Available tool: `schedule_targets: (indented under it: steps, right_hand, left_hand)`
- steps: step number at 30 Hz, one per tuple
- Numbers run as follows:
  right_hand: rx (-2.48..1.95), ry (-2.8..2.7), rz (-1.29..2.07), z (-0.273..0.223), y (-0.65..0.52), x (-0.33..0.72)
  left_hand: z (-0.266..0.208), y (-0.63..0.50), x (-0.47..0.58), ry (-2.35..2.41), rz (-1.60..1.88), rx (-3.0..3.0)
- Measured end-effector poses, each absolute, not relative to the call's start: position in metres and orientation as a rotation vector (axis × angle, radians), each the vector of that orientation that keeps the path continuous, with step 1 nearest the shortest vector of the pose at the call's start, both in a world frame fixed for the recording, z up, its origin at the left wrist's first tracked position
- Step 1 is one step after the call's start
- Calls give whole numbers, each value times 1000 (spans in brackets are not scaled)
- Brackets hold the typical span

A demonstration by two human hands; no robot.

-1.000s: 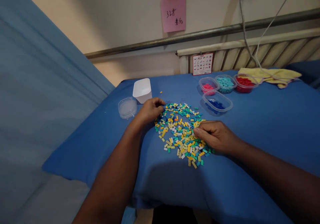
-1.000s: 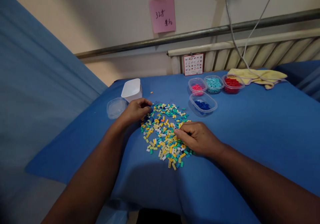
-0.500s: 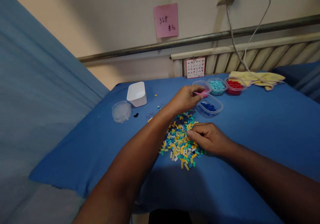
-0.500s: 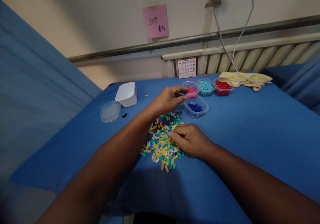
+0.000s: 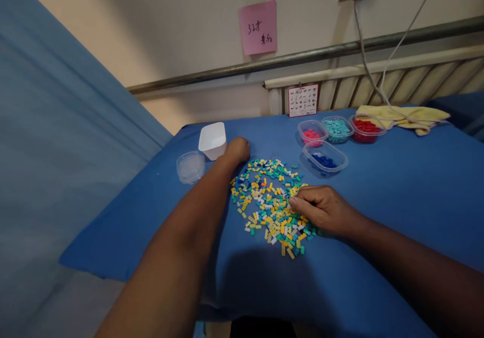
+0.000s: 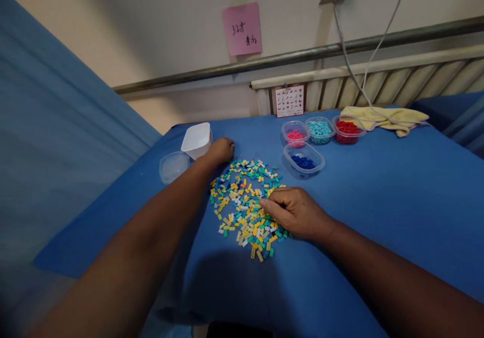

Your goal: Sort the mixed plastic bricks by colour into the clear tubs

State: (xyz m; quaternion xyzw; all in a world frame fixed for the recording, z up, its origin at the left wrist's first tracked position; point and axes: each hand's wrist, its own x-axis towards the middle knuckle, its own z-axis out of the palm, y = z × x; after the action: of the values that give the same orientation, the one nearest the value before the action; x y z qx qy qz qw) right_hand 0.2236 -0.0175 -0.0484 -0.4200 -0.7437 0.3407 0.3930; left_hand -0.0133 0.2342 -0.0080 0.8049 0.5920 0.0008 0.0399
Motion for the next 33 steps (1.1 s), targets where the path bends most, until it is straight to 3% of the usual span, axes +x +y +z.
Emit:
schedule_targets:
  steps: [14,29,33]
  right_hand:
    - [-1070,-1924,842,-51,-17,224]
    - [-1103,-1944,853,-50,-18,225]
    - [-1100,-1943,871,-49,-19,225]
  left_hand:
    - [22,143,-68,1529,-47,2492]
    - [16,129,-51,1648,37,2465]
    - [29,114,-62,1466,62,2498]
